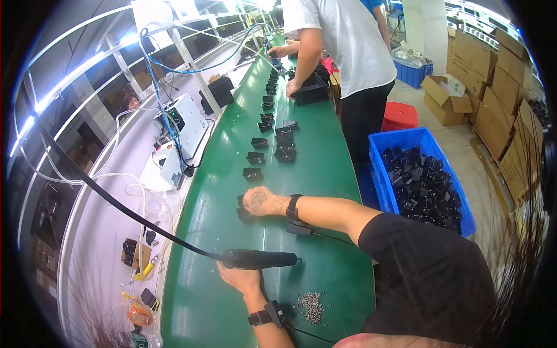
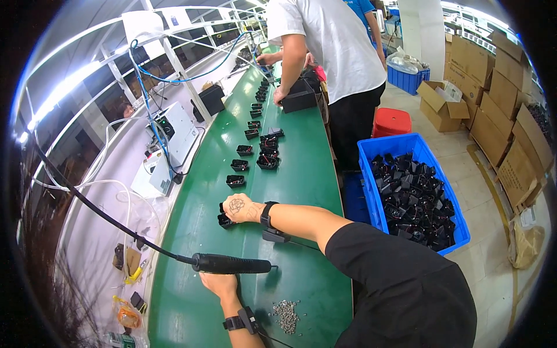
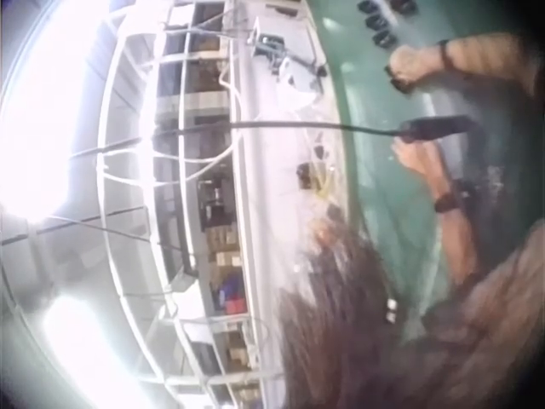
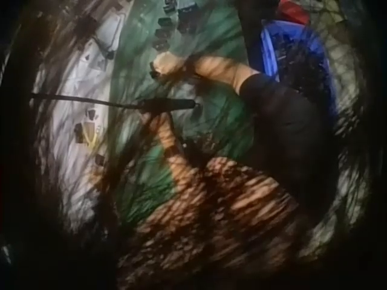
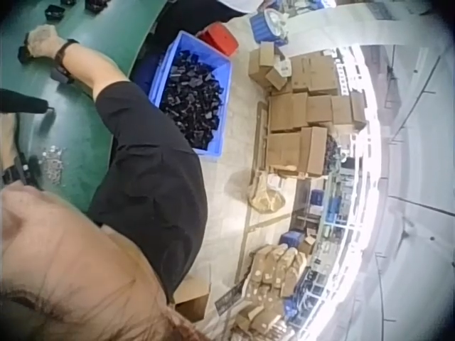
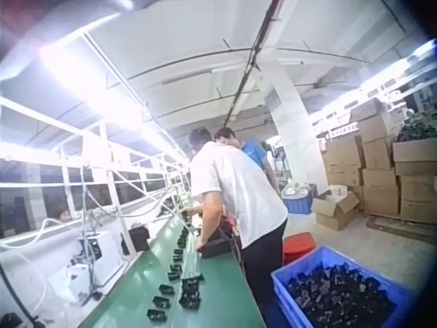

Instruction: Assembling electronic components by screwing them into plastic housings on a production line.

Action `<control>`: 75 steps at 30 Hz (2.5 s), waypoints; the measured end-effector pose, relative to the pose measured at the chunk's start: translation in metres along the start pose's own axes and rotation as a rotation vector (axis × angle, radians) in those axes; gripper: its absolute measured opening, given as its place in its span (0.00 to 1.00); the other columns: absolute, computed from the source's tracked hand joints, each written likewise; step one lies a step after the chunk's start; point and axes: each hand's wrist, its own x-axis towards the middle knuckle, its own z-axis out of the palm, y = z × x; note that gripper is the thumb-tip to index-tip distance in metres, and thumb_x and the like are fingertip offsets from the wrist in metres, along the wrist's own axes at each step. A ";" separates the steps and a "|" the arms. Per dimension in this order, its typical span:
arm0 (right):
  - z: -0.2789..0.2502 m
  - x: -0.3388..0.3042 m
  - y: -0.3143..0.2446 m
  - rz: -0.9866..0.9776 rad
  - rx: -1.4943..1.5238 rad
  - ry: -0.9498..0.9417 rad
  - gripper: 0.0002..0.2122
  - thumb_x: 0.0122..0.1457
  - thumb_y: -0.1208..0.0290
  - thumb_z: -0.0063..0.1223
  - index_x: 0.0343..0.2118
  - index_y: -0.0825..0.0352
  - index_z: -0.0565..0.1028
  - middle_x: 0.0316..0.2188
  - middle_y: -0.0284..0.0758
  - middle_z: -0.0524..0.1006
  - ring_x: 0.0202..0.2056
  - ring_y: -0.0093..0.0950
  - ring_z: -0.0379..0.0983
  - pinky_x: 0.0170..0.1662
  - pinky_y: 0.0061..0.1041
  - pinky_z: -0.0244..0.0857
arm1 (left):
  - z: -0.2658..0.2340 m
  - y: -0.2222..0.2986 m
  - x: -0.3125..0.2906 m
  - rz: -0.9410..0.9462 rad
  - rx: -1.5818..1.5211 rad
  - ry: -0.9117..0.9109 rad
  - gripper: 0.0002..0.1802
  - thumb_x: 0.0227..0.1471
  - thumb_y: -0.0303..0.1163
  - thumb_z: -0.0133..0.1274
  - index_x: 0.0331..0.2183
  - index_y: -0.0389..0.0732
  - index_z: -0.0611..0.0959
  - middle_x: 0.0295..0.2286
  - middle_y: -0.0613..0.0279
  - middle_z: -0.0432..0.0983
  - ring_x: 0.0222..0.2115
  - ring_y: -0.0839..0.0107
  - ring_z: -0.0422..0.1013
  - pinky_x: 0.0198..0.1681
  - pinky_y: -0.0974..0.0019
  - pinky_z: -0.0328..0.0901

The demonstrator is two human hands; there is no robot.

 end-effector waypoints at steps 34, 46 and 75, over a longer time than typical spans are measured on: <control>0.005 -0.003 -0.006 -0.113 -0.080 0.078 0.10 0.47 0.66 0.53 0.19 0.67 0.77 0.19 0.44 0.77 0.25 0.44 0.77 0.27 0.38 0.70 | 0.006 -0.010 -0.001 0.165 0.038 0.086 0.22 0.43 0.37 0.59 0.40 0.38 0.77 0.45 0.47 0.70 0.52 0.47 0.61 0.54 0.47 0.55; -0.014 -0.007 0.005 -0.114 -0.079 0.032 0.10 0.49 0.65 0.53 0.20 0.65 0.78 0.20 0.43 0.77 0.26 0.43 0.77 0.29 0.37 0.71 | 0.006 -0.005 -0.001 0.243 0.014 0.239 0.23 0.42 0.37 0.61 0.40 0.34 0.77 0.39 0.45 0.73 0.45 0.43 0.65 0.50 0.46 0.59; -0.069 -0.067 0.071 0.144 -0.179 -0.011 0.11 0.50 0.64 0.51 0.22 0.66 0.79 0.22 0.44 0.78 0.27 0.45 0.77 0.31 0.39 0.72 | 0.010 -0.014 0.001 0.204 0.127 0.082 0.37 0.45 0.45 0.58 0.52 0.32 0.70 0.49 0.42 0.67 0.53 0.45 0.61 0.56 0.47 0.55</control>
